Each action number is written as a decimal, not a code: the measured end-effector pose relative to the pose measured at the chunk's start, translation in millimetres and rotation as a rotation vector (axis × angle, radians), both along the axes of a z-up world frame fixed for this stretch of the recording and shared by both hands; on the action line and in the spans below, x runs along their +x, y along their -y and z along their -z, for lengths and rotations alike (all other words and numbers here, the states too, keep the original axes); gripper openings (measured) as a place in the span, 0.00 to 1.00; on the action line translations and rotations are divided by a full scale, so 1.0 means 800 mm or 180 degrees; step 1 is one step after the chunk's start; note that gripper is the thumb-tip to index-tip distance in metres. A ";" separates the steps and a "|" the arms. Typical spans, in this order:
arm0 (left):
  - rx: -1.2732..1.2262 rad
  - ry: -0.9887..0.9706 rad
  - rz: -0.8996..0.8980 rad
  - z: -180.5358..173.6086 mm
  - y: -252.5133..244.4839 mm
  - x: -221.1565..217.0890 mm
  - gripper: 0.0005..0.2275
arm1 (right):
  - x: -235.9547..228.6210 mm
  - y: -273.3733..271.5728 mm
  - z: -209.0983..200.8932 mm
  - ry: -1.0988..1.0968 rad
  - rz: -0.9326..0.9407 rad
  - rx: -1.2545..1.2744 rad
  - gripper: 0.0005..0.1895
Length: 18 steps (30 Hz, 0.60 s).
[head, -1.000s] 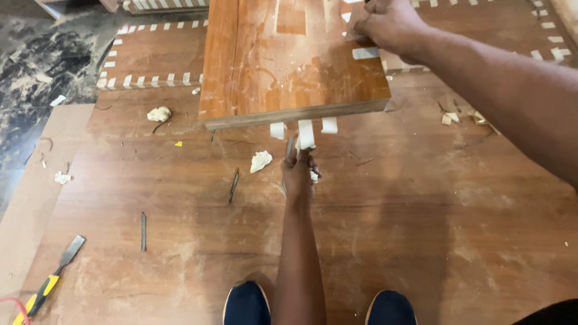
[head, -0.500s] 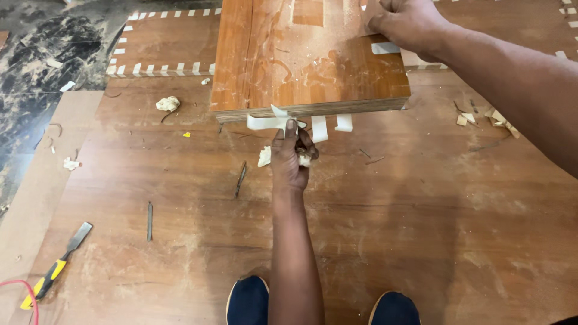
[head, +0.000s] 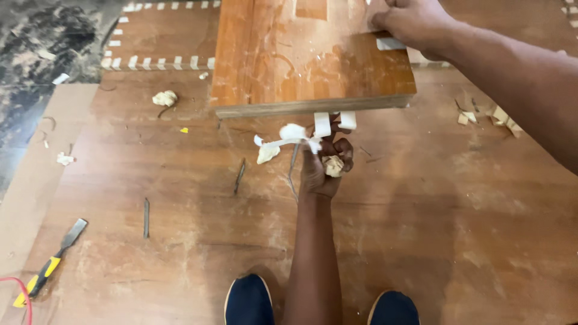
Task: The person removes white tape strips from the edges of a wooden board using a small triangular scraper and their fingers. They lift the board, flip it, and continue peeling tape from multiple edges while debris falls onto the floor.
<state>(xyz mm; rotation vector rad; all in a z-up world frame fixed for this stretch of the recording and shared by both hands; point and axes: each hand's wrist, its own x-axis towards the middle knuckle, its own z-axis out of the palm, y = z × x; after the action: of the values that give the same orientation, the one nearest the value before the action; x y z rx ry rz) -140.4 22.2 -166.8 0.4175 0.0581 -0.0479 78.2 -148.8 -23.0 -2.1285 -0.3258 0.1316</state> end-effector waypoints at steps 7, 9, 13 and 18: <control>0.0654 -0.0136 -0.0375 0.058 -0.005 0.055 0.07 | -0.005 0.000 -0.005 -0.0080 -0.0080 0.0054 0.09; 0.0338 -0.0280 -0.0246 0.076 0.002 0.060 0.08 | -0.011 -0.002 -0.009 -0.0127 -0.0017 0.0038 0.08; -0.0592 0.0045 0.0046 0.059 0.006 0.037 0.21 | -0.012 -0.006 -0.020 0.0021 0.0067 -0.0130 0.09; 0.0170 0.0655 0.0189 -0.008 0.017 0.013 0.28 | -0.013 -0.003 -0.026 0.0341 0.0007 -0.0375 0.13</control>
<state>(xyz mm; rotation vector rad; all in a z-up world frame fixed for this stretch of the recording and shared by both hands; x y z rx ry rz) -130.2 8.4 -160.1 0.4755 -0.1560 -0.0618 68.0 -146.7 -2.0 -2.2573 -0.3868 0.0363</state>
